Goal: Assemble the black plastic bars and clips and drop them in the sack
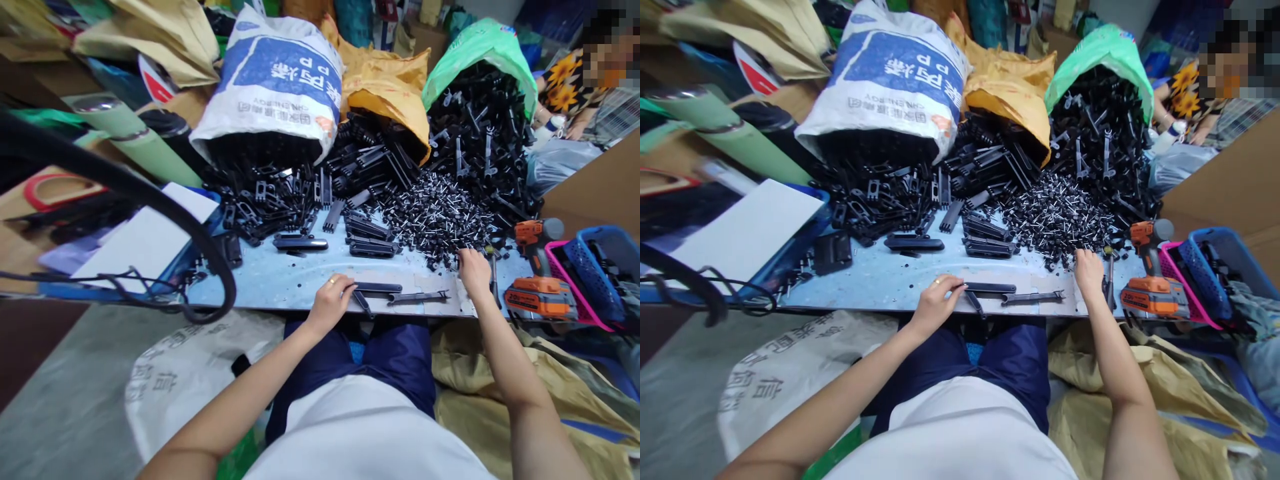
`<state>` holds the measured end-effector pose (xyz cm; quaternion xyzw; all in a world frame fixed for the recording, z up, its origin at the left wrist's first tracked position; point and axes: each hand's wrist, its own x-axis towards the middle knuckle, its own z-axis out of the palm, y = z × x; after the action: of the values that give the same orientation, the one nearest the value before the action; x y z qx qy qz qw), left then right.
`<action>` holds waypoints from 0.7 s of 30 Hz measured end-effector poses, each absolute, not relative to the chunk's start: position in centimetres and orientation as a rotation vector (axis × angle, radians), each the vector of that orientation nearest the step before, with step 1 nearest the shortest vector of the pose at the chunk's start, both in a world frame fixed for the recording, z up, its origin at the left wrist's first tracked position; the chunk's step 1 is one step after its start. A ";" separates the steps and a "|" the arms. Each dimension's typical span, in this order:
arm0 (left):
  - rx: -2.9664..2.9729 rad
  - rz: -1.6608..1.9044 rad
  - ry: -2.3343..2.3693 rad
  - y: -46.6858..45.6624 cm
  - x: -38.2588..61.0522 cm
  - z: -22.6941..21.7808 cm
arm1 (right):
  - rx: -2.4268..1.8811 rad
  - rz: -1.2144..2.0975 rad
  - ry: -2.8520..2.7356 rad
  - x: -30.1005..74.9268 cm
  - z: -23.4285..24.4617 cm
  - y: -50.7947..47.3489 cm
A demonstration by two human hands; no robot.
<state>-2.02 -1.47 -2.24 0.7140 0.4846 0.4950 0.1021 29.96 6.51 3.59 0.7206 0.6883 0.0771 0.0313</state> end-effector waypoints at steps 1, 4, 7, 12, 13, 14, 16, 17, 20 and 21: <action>2.127 1.441 1.415 -1.5 -1.9 -2.2 | 2.302 0.194 2.199 29.9 3.5 6.4; 2.016 1.414 1.425 -1.3 -1.8 -2.3 | 2.504 -0.234 2.511 29.0 2.6 5.8; 1.889 1.354 1.458 -0.9 -1.9 -2.8 | 2.536 -0.777 2.619 27.6 0.8 4.9; 2.324 1.254 1.526 -1.1 -1.8 -3.7 | 2.241 -0.629 2.681 26.3 -0.9 3.8; 2.438 1.223 1.529 -1.2 -1.8 -3.9 | 2.116 -0.540 2.727 26.2 -0.9 3.7; 2.530 1.195 1.527 -1.2 -1.8 -4.0 | 1.969 -0.462 2.774 26.1 -0.7 3.7; 2.630 1.177 1.515 -1.2 -1.8 -4.0 | 1.664 -0.343 2.818 25.9 -0.2 3.6; 2.644 1.199 1.500 -1.2 -1.9 -4.0 | 1.545 -0.294 2.793 25.8 0.1 3.7; 2.596 1.376 1.457 -1.3 -1.9 -4.2 | 1.402 -0.181 2.659 25.6 1.0 3.8; 2.561 1.439 1.448 -1.3 -1.8 -4.3 | 1.376 -0.151 2.653 25.6 1.3 3.9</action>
<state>-1.79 -1.33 -4.33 0.7802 0.4411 0.4385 -0.0666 25.59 3.87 1.31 0.4586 0.8841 -0.0503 0.0746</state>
